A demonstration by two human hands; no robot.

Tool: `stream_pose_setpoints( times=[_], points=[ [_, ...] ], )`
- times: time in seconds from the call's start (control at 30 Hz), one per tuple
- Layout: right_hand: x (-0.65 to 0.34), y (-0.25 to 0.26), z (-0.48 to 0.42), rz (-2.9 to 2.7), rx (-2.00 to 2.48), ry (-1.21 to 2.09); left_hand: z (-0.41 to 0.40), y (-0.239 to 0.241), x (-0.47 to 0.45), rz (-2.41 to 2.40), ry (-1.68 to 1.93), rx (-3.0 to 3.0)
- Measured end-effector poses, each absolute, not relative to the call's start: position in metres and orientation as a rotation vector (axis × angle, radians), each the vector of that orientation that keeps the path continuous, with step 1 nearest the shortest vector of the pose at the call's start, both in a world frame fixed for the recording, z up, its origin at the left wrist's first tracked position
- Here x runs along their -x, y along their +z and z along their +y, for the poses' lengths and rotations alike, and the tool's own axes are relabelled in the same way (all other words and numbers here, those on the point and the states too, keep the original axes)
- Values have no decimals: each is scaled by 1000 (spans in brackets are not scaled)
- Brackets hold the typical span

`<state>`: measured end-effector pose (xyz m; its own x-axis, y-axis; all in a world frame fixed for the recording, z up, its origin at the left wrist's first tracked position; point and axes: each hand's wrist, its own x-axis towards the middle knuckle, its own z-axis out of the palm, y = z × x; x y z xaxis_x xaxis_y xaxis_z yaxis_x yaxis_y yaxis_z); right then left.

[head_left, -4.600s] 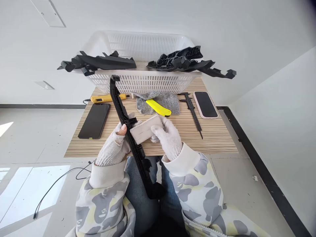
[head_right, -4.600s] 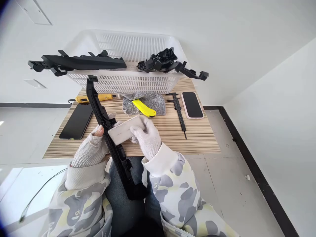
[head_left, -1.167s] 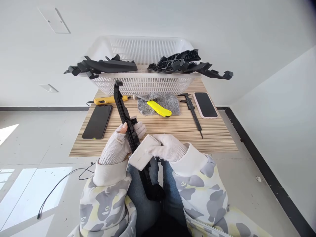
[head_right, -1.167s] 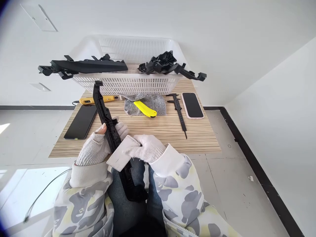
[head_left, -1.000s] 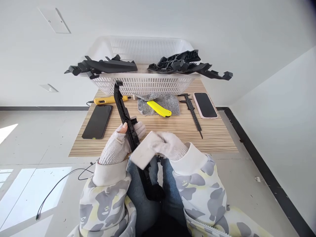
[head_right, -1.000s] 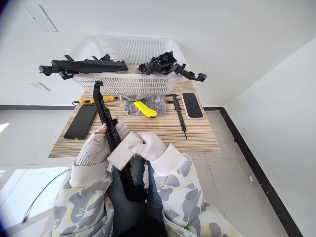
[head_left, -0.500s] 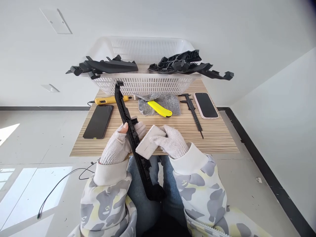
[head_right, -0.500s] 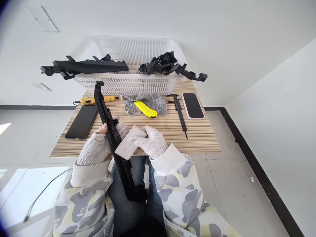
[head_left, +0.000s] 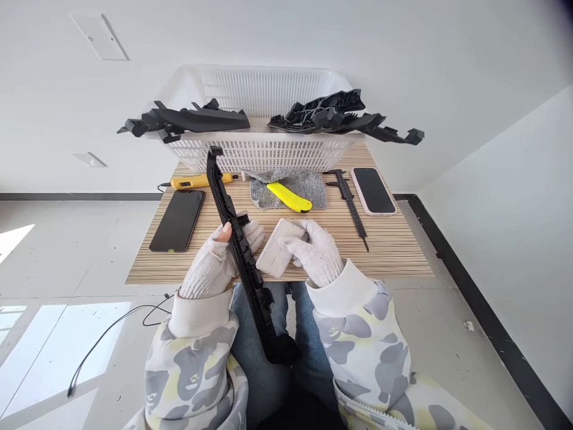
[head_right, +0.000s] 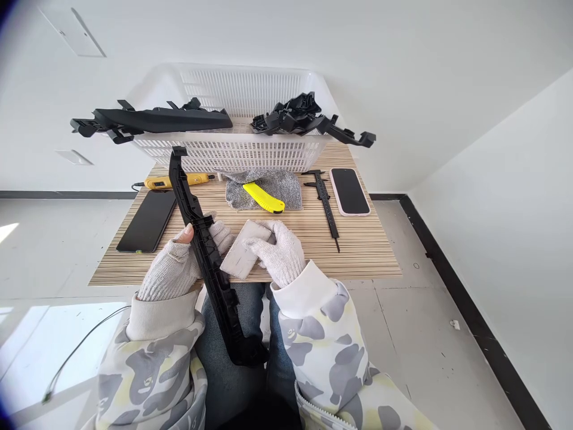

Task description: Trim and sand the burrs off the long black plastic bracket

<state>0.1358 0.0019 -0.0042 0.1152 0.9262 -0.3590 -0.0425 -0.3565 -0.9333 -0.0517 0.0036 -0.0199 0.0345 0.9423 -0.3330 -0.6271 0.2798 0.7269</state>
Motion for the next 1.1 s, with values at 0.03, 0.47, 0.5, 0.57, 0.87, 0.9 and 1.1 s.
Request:
stream_pose_setpoints(
  times=[0.03,0.47,0.5,0.57,0.87,0.9,1.1],
  points=[
    [-136,-4,2,-903,1516,1383,4,-19,52,895,1267,-442],
    [-136,-3,0,-852,1484,1369,3,-13,48,920,1289,-413],
    [-136,-2,-1,-851,1460,1371,3,-11,48,928,1286,-411],
    [-135,2,-5,-863,1437,1365,2,-8,47,946,1276,-411],
    [-132,5,-11,-949,1426,1374,2,-9,47,919,1286,-404],
    [-132,4,-11,-977,1440,1374,2,-9,47,929,1284,-394],
    [-132,2,-9,-1038,1488,1362,2,-4,45,970,1275,-359]
  ],
)
